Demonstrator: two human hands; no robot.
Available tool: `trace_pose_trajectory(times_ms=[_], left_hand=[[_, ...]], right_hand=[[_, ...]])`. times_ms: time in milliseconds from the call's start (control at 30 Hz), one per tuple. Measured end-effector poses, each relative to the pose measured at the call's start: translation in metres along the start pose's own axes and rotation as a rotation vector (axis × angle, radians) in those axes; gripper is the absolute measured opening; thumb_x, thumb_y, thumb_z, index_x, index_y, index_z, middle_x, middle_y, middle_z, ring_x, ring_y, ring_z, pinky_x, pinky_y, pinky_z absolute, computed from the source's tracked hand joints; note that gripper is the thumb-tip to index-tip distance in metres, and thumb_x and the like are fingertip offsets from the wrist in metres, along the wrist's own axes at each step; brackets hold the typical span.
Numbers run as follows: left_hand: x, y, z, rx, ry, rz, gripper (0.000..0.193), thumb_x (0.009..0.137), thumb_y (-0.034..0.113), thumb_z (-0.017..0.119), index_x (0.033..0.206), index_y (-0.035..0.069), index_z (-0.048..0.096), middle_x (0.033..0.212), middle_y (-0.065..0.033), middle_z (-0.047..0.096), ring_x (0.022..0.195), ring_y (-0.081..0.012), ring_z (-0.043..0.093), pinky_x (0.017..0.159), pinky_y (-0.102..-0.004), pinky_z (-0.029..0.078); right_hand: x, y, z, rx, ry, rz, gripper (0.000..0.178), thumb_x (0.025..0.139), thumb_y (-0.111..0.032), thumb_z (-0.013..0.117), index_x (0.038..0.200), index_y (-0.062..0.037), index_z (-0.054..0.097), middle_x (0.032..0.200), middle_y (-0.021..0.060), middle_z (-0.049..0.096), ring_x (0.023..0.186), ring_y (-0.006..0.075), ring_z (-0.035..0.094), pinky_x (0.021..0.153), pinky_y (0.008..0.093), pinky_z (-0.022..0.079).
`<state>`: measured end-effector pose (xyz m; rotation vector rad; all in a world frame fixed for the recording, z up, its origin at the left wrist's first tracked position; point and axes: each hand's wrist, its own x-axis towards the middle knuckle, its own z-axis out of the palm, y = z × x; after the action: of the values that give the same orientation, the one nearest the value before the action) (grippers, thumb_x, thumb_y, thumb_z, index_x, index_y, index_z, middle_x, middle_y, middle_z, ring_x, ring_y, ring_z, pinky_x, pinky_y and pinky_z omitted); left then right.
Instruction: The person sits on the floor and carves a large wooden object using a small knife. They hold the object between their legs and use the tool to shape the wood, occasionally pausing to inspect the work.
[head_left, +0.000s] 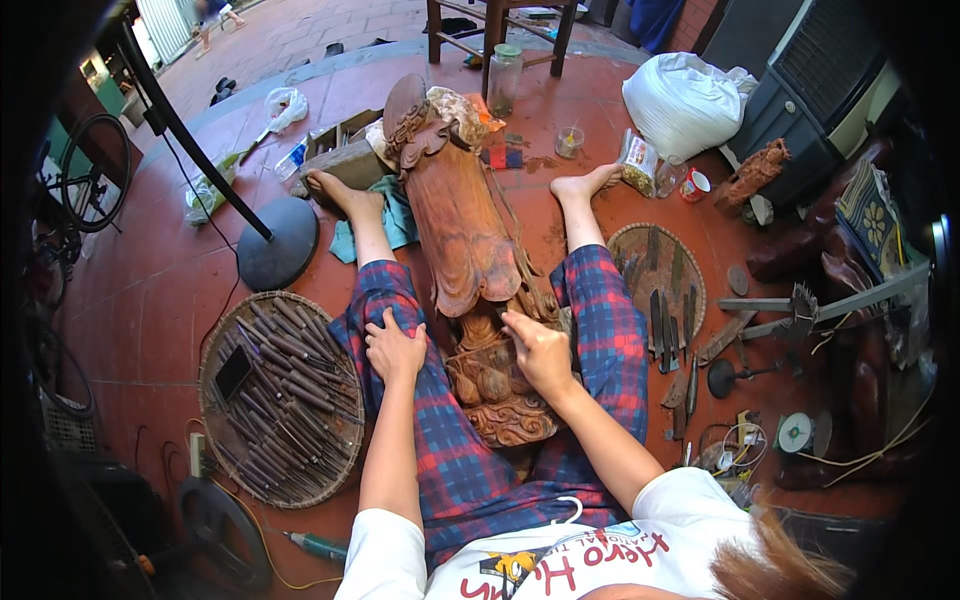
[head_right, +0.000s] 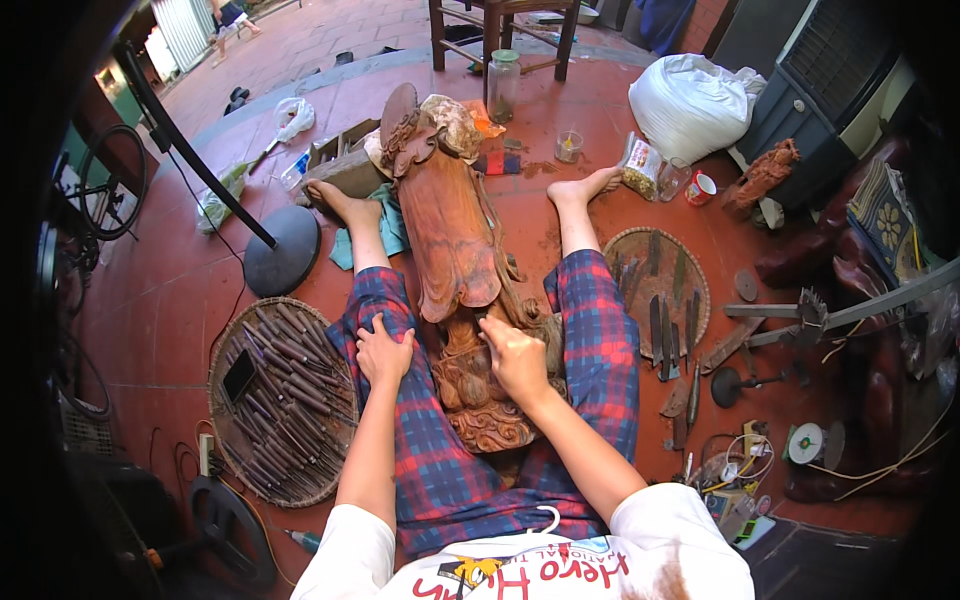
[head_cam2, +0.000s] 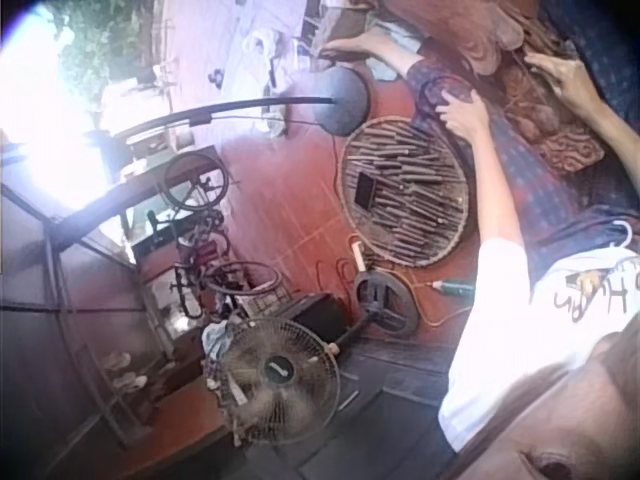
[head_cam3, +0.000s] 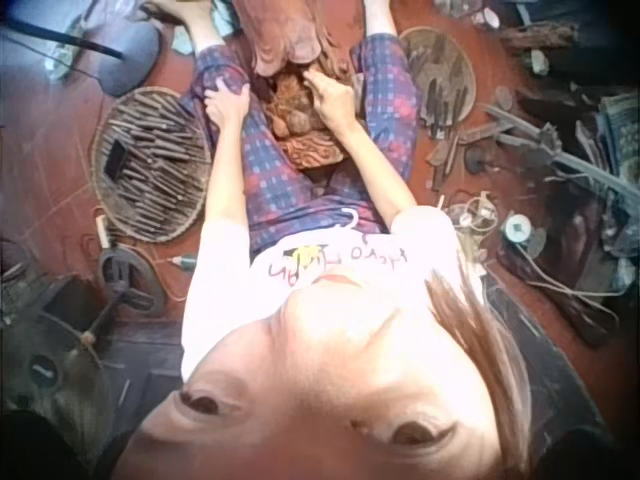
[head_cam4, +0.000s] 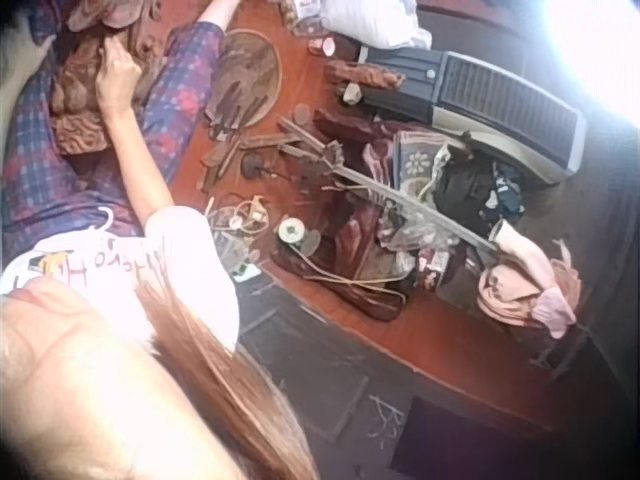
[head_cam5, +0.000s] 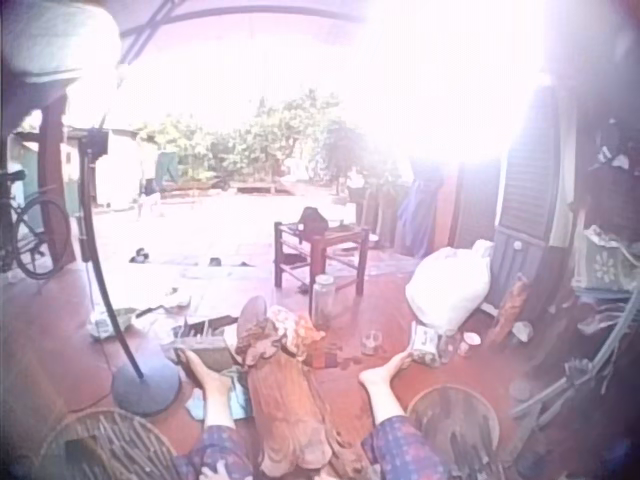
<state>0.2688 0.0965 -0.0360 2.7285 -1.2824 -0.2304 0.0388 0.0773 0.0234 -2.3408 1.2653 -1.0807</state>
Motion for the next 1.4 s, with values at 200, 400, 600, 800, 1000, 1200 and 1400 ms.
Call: trace_pose_trajectory(times_ms=[200,400,600,800,1000,1200,1400], left_hand=[[-0.002,-0.003,0.002,0.015,-0.007,0.0,0.075,0.08,0.054,0.069,0.138,0.013,0.045,0.116,-0.0214,0.052,0.102,-0.0366,0.06,0.083,-0.0435,0.052],[0.0,-0.003,0.002,0.015,-0.001,-0.003,0.076,0.08,0.055,0.069,0.138,0.013,0.046,0.115,-0.0209,0.052,0.102,-0.0362,0.06,0.083,-0.0434,0.052],[0.002,0.002,-0.001,0.015,0.016,0.001,0.075,0.08,0.055,0.069,0.137,0.014,0.046,0.115,-0.0211,0.052,0.102,-0.0367,0.06,0.083,-0.0434,0.052],[-0.002,0.001,-0.002,0.013,-0.012,-0.001,0.076,0.079,0.056,0.07,0.137,0.015,0.045,0.115,-0.023,0.054,0.101,-0.0384,0.061,0.084,-0.0445,0.052],[-0.002,0.0,-0.001,0.031,0.015,0.019,0.073,0.08,0.054,0.07,0.136,0.014,0.047,0.111,-0.0216,0.054,0.098,-0.0372,0.062,0.081,-0.0431,0.053],[0.001,0.001,0.001,0.052,0.02,0.022,0.074,0.08,0.055,0.069,0.137,0.014,0.046,0.111,-0.0211,0.054,0.098,-0.0362,0.062,0.08,-0.0422,0.053],[0.0,0.001,-0.001,0.058,0.018,0.019,0.074,0.08,0.055,0.069,0.137,0.014,0.045,0.112,-0.0221,0.054,0.097,-0.037,0.062,0.081,-0.0433,0.053]], right_hand=[[0.003,0.0,-0.007,0.093,-0.089,0.042,0.021,0.084,-0.011,0.068,0.105,-0.0053,0.07,0.1,0.014,0.072,0.091,0.0276,0.071,0.079,0.0369,0.056],[0.002,0.001,-0.006,0.05,-0.045,0.004,0.019,0.084,-0.009,0.068,0.102,-0.0028,0.07,0.098,0.015,0.072,0.091,0.0285,0.071,0.077,0.0367,0.057],[0.002,0.001,-0.004,0.045,0.0,0.009,0.022,0.082,-0.006,0.071,0.104,-0.0034,0.07,0.103,0.0156,0.071,0.095,0.0287,0.07,0.081,0.0353,0.057],[0.0,0.004,-0.013,0.098,-0.102,0.002,0.02,0.083,-0.008,0.07,0.102,-0.0033,0.07,0.099,0.0149,0.072,0.092,0.028,0.07,0.078,0.0354,0.057],[-0.003,0.0,-0.006,0.05,-0.055,-0.056,0.017,0.085,-0.011,0.068,0.099,-0.0017,0.069,0.096,0.0149,0.072,0.088,0.0286,0.07,0.074,0.0364,0.057],[-0.001,0.0,0.0,0.021,0.046,0.021,0.018,0.086,-0.012,0.067,0.101,-0.0018,0.069,0.098,0.0156,0.071,0.09,0.0278,0.07,0.076,0.037,0.057],[-0.001,-0.001,-0.006,0.098,-0.033,0.049,0.022,0.084,-0.01,0.067,0.104,-0.0016,0.068,0.1,0.0173,0.071,0.093,0.0289,0.07,0.08,0.0368,0.057]])
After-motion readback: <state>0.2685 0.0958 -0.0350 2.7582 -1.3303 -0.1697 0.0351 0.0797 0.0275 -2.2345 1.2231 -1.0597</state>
